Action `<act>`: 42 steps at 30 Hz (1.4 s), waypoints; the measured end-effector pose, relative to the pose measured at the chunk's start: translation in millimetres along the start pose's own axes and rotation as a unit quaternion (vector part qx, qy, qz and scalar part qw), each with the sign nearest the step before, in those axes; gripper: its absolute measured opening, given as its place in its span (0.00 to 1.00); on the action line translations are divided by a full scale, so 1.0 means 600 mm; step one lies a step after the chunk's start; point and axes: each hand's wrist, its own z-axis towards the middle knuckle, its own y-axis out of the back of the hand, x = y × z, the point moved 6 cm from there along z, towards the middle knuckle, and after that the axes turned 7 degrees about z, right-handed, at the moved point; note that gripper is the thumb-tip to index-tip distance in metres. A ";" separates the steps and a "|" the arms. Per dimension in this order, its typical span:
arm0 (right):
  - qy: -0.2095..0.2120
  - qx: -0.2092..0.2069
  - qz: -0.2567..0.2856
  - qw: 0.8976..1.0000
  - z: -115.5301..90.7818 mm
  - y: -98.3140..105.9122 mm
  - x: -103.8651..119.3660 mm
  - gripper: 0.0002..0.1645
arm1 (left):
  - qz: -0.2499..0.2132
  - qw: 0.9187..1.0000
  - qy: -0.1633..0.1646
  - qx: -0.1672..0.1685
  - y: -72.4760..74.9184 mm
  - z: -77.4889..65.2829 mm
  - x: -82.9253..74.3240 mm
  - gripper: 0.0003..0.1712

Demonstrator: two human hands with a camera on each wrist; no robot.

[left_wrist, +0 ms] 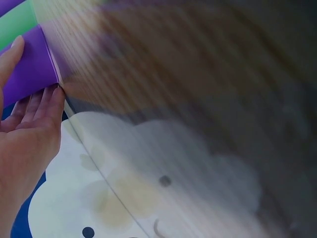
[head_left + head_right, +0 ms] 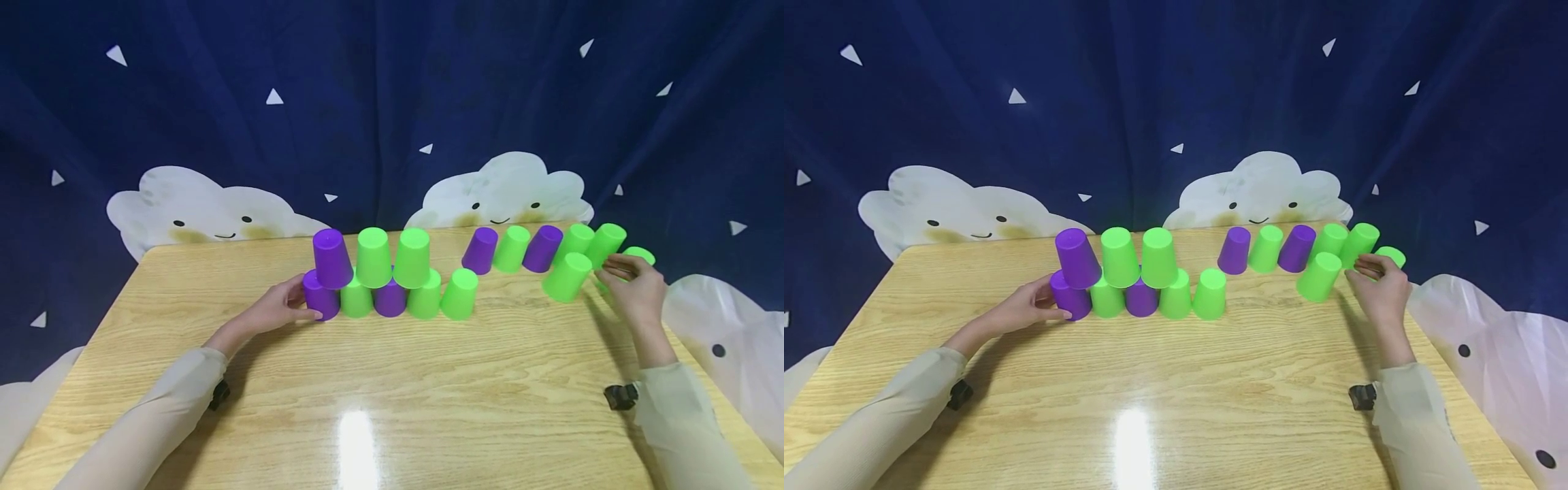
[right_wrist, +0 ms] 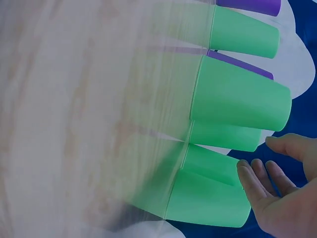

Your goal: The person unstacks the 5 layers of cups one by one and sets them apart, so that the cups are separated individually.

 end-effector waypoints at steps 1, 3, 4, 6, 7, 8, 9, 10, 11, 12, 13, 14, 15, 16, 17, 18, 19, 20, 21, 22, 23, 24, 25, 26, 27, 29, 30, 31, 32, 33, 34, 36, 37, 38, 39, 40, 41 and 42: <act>0.000 -0.002 0.000 1.000 -0.001 0.000 0.001 0.21 | -0.003 1.000 0.000 0.000 0.000 0.000 0.000 0.49; 0.003 -0.006 0.000 1.000 -0.002 0.001 0.005 0.20 | -0.006 1.000 -0.001 0.001 -0.001 0.000 -0.001 0.49; 0.005 -0.008 0.002 1.000 -0.003 0.002 0.008 0.19 | -0.006 1.000 -0.001 0.001 -0.001 0.000 -0.001 0.49; 0.008 -0.011 0.009 1.000 -0.005 0.002 0.014 0.18 | -0.004 1.000 -0.003 0.001 -0.001 0.001 -0.001 0.49; 0.011 -0.014 0.013 1.000 -0.005 0.001 0.019 0.17 | -0.003 1.000 -0.004 0.001 -0.001 0.002 -0.001 0.49; 0.015 -0.018 0.016 1.000 -0.006 0.001 0.025 0.17 | -0.001 1.000 -0.005 0.001 -0.001 0.002 -0.001 0.49; 0.019 -0.021 0.018 0.999 -0.006 -0.001 0.031 0.16 | 0.000 1.000 -0.005 0.001 0.000 0.002 -0.002 0.49; 0.022 -0.022 0.018 0.999 -0.006 -0.003 0.039 0.16 | 0.002 1.000 -0.006 0.000 0.000 0.002 -0.002 0.49; 0.027 -0.023 0.021 0.999 -0.006 -0.006 0.048 0.17 | 0.003 1.000 -0.006 0.000 0.001 0.002 -0.002 0.49; 0.032 -0.025 0.021 0.999 -0.006 -0.010 0.058 0.17 | 0.004 1.000 -0.006 -0.001 0.001 0.002 -0.002 0.49; 0.039 -0.026 0.025 0.999 -0.007 -0.015 0.069 0.18 | 0.005 1.000 -0.006 0.000 0.001 0.002 -0.001 0.49; 0.045 -0.024 0.025 0.998 -0.007 -0.022 0.082 0.19 | 0.006 1.000 -0.005 0.000 0.002 0.002 -0.001 0.49; 0.054 -0.020 0.022 0.998 -0.009 -0.030 0.096 0.19 | 0.007 1.000 -0.005 -0.001 0.002 0.002 -0.001 0.49; 0.060 -0.014 0.031 0.998 -0.011 -0.039 0.110 0.19 | 0.008 1.000 -0.005 -0.001 0.002 0.002 -0.001 0.49; 0.071 -0.007 0.038 0.997 -0.013 -0.050 0.125 0.20 | 0.008 1.000 -0.005 0.000 0.002 0.001 0.000 0.49; 0.082 0.002 0.045 0.996 -0.016 -0.062 0.140 0.20 | 0.009 1.000 -0.005 0.000 0.003 0.001 0.000 0.49; 0.093 0.014 0.054 0.994 -0.020 -0.075 0.155 0.20 | 0.009 1.000 -0.004 -0.001 0.003 0.001 0.001 0.49; 0.102 0.028 0.070 0.992 -0.024 -0.089 0.170 0.20 | 0.009 1.000 -0.003 -0.001 0.002 0.001 0.001 0.49; 0.111 0.042 0.089 0.989 -0.029 -0.103 0.184 0.20 | 0.009 1.000 -0.003 -0.001 0.002 0.001 0.002 0.49; 0.119 0.058 0.112 0.985 -0.034 -0.117 0.197 0.20 | 0.008 1.000 -0.003 0.000 0.002 0.001 0.002 0.49; 0.129 0.072 0.126 0.981 -0.040 -0.133 0.211 0.20 | 0.007 1.000 -0.002 0.000 0.002 0.001 0.003 0.49; 0.136 0.087 0.143 0.976 -0.046 -0.148 0.224 0.20 | 0.005 1.000 -0.001 0.000 0.001 0.001 0.003 0.49; 0.143 0.102 0.159 0.972 -0.053 -0.164 0.236 0.20 | 0.003 1.000 -0.001 0.001 0.001 0.001 0.004 0.49; 0.149 0.117 0.174 0.966 -0.060 -0.180 0.248 0.20 | 0.001 1.000 0.000 0.001 0.001 0.001 0.004 0.49; 0.157 0.131 0.178 0.962 -0.068 -0.195 0.260 0.20 | -0.001 1.000 0.000 0.002 0.000 0.001 0.003 0.49; 0.169 0.156 0.187 0.955 -0.082 -0.225 0.280 0.20 | -0.004 1.000 0.000 0.003 0.000 0.001 0.003 0.49; 0.174 0.169 0.189 0.952 -0.089 -0.238 0.289 0.20 | -0.005 1.000 0.000 0.003 0.000 0.001 0.003 0.49; 0.176 0.181 0.192 0.948 -0.096 -0.251 0.297 0.21 | -0.006 1.000 0.000 0.003 0.000 0.001 0.003 0.49; 0.178 0.194 0.194 0.945 -0.102 -0.264 0.303 0.21 | -0.006 1.000 0.000 0.003 0.000 0.001 0.003 0.49; 0.178 0.206 0.196 0.942 -0.109 -0.277 0.307 0.21 | -0.007 1.000 0.000 0.002 0.000 0.001 0.003 0.49; 0.176 0.218 0.200 0.939 -0.114 -0.288 0.311 0.21 | -0.008 1.000 -0.001 0.003 0.000 0.001 0.003 0.49; 0.171 0.242 0.205 0.933 -0.126 -0.311 0.314 0.22 | -0.007 1.000 -0.001 0.002 0.000 0.001 0.004 0.49; 0.167 0.253 0.207 0.930 -0.131 -0.320 0.316 0.22 | -0.006 1.000 0.000 0.001 0.000 0.001 0.004 0.49; 0.165 0.262 0.209 0.928 -0.135 -0.330 0.316 0.23 | -0.006 1.000 0.000 0.001 0.001 0.001 0.004 0.49; 0.161 0.270 0.212 0.925 -0.139 -0.337 0.316 0.23 | -0.005 1.000 0.000 0.001 0.001 0.001 0.004 0.49; 0.158 0.276 0.215 0.923 -0.143 -0.344 0.316 0.23 | -0.006 1.000 0.001 0.001 0.000 0.001 0.004 0.49; 0.156 0.281 0.215 0.922 -0.146 -0.350 0.316 0.23 | -0.004 1.000 0.001 0.002 0.000 0.001 0.004 0.49; 0.155 0.286 0.215 0.921 -0.149 -0.355 0.316 0.23 | -0.004 1.000 0.001 0.002 0.000 0.001 0.004 0.49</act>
